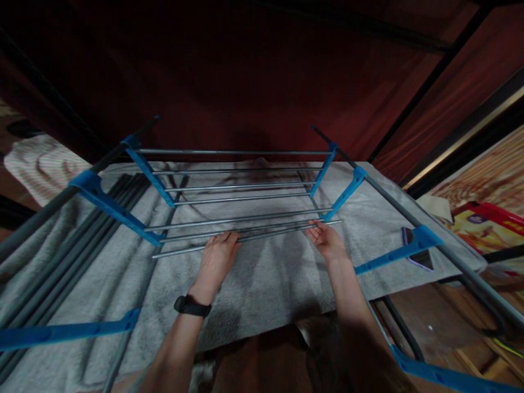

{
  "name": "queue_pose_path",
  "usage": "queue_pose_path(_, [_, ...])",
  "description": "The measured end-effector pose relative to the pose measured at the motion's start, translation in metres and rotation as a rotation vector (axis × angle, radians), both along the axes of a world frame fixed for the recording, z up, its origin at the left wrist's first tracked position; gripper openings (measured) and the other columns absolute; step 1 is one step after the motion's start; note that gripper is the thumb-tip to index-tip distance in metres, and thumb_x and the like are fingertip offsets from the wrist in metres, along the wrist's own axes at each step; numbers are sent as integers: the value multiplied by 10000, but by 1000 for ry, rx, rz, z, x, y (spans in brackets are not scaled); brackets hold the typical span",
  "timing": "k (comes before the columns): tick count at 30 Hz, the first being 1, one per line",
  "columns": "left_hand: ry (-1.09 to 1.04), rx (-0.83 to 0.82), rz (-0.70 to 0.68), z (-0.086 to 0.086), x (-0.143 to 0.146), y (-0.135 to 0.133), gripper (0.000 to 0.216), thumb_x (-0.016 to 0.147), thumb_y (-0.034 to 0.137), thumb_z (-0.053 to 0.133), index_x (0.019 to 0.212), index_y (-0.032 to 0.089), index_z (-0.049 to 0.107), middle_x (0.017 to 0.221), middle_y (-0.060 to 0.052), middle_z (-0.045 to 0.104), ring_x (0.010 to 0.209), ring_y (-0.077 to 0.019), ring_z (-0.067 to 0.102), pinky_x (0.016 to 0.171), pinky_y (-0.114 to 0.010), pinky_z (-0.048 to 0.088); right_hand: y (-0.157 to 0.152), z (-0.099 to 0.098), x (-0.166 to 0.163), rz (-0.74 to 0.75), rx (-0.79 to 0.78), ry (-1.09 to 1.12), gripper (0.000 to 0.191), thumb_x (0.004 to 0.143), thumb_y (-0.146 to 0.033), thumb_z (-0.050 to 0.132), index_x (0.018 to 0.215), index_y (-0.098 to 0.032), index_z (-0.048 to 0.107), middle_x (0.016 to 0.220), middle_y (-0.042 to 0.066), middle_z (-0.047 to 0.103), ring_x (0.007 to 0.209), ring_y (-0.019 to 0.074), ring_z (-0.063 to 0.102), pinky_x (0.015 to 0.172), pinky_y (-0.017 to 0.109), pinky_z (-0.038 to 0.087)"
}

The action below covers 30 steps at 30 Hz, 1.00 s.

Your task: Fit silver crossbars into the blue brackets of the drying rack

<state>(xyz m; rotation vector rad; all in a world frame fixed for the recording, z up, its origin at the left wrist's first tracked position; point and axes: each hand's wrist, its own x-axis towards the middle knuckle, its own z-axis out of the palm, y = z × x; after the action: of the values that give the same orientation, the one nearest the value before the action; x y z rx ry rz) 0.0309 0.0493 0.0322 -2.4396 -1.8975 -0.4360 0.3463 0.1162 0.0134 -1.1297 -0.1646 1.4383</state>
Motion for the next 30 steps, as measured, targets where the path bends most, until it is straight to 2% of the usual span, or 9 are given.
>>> queue_pose_path(4, [39,6,-26,-1,3,-1,276,966,242,395,1096,193,633,1011,-108,670,937,-250,611,853,-387,417,0,-4,-3,20,10,-7,193,868,-16,516,794,-169,606,721,31,719,665,123,699,690,260,623])
queue_pose_path(12, [116,-7,-84,-4,7,-2,396,913,64,342,1153,185,633,1029,-111,654,962,-247,600,887,-396,400,-1,-6,-2,-24,31,-38,176,898,-60,534,787,-179,601,694,3,702,639,112,689,669,252,624])
queue_pose_path(30, [111,-47,-65,-12,15,-3,478,887,16,333,1276,183,556,1114,-122,645,1023,-234,599,916,-392,405,-2,2,1,-101,-32,-46,212,921,-149,565,713,-192,569,550,-42,621,506,78,612,629,202,593])
